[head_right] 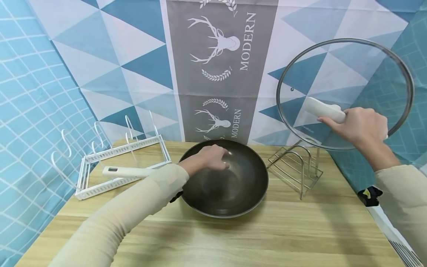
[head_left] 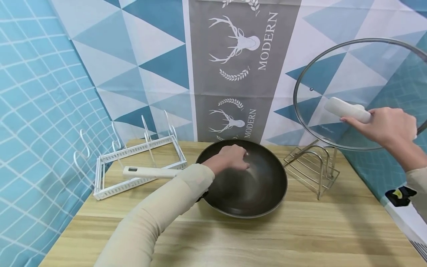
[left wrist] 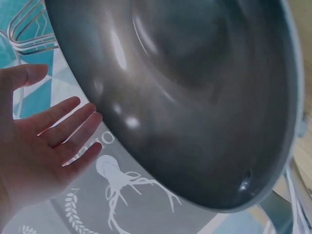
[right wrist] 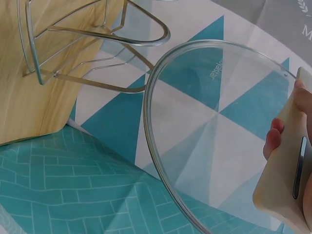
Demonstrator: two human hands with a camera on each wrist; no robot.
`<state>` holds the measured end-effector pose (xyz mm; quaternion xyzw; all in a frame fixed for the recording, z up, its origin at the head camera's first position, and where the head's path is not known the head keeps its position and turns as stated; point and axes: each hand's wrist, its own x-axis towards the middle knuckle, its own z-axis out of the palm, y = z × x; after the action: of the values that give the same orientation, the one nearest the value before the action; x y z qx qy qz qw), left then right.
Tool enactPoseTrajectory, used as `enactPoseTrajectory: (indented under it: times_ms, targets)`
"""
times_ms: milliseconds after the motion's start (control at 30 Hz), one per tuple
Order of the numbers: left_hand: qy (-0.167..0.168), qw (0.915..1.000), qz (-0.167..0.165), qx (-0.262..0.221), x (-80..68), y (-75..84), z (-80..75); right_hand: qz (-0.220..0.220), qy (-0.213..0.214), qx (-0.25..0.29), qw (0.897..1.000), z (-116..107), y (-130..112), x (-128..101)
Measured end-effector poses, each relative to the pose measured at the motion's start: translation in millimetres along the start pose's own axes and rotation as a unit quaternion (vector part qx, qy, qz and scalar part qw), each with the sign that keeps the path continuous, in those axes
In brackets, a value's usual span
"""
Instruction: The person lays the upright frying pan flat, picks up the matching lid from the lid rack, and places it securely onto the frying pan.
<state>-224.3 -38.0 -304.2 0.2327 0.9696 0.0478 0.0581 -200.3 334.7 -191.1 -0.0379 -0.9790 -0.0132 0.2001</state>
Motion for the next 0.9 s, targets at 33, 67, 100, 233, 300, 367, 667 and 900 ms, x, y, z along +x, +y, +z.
enactPoseTrajectory:
  times_ms: [33,67,100,233,300,367,667,900]
  targets:
    - [0.002,1.0000,-0.001,-0.001,-0.7,-1.4,0.2,0.001,-0.001,0.001,1.000,0,0,0]
    - [0.003,1.0000,-0.003,-0.001,-1.3,-3.0,0.7,0.001,-0.001,0.002,1.000,0,-1,-1]
    - [0.004,1.0000,-0.004,-0.002,-2.1,-4.5,0.9,0.002,0.000,0.004,1.000,0,-1,-1]
    - [0.006,0.9999,-0.009,-0.006,-5.1,-10.5,2.0,-0.002,0.002,0.004,1.000,1,-4,-3]
    - [0.003,0.9999,-0.010,-0.009,-6.6,-13.5,2.4,-0.004,0.004,0.003,1.000,0,-5,-4]
    - [0.000,0.9999,-0.011,-0.013,-8.0,-16.3,2.5,-0.007,0.005,0.003,1.000,-1,-7,-5]
    - [-0.002,0.9997,-0.020,-0.014,-11.5,-27.1,1.1,-0.014,0.020,0.012,1.000,-7,-15,-5]
    - [0.002,0.9998,-0.018,0.001,-15.3,-36.0,0.8,-0.006,0.019,0.030,0.999,-11,-22,-7]
